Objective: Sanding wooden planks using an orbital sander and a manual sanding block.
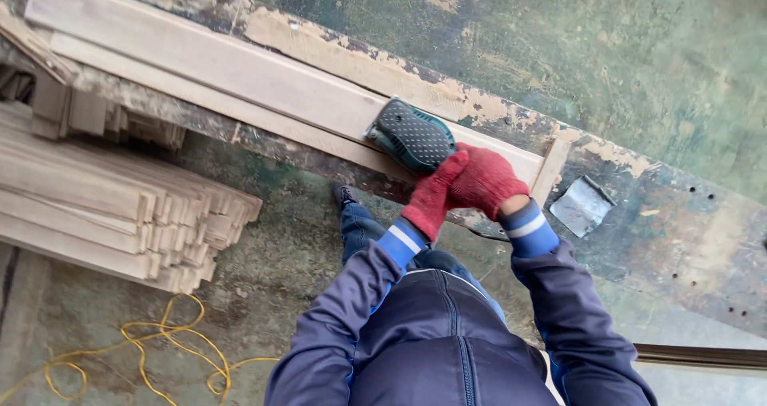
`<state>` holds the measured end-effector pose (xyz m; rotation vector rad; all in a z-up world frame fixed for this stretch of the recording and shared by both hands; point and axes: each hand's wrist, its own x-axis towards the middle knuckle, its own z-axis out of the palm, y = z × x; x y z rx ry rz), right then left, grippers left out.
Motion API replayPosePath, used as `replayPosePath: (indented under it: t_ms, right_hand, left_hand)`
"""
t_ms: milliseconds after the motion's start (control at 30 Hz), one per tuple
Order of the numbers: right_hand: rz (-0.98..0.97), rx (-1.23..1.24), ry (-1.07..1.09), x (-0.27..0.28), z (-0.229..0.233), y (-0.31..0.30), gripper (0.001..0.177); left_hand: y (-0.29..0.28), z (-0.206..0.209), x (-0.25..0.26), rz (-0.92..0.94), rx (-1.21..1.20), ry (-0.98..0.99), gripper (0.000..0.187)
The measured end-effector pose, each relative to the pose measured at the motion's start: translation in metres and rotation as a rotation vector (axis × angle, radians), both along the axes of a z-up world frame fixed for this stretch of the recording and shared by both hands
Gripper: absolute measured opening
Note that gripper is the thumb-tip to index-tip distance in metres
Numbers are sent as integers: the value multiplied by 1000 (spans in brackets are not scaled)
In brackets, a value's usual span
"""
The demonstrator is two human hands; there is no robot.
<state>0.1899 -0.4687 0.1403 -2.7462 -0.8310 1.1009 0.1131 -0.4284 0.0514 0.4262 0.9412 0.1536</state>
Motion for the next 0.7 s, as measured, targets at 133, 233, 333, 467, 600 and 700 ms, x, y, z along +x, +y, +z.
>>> replayPosePath:
  t_ms: [133, 233, 333, 467, 600, 700]
  right_hand:
    - [-92, 37, -36, -3, 23, -62, 58]
    - [-158, 52, -46, -10, 64, -93, 58]
    - [-173, 39, -82, -5, 58, -133, 58]
    - [-138, 50, -150, 24, 15, -192, 44]
    - [-247, 102, -145, 68, -43, -241, 37]
    - [-186, 91, -170, 72, -40, -227, 39]
  left_hand:
    - [-67, 17, 13, -127, 181, 84, 94]
    - [-102, 38, 27, -139, 159, 40, 98]
    - [-144, -12, 52, -204, 47, -4, 94]
    - [-176, 3, 60, -307, -91, -43, 85]
    - [-184, 4, 68, -332, -105, -69, 77]
    - [-178, 10, 63, -310, -137, -103, 77]
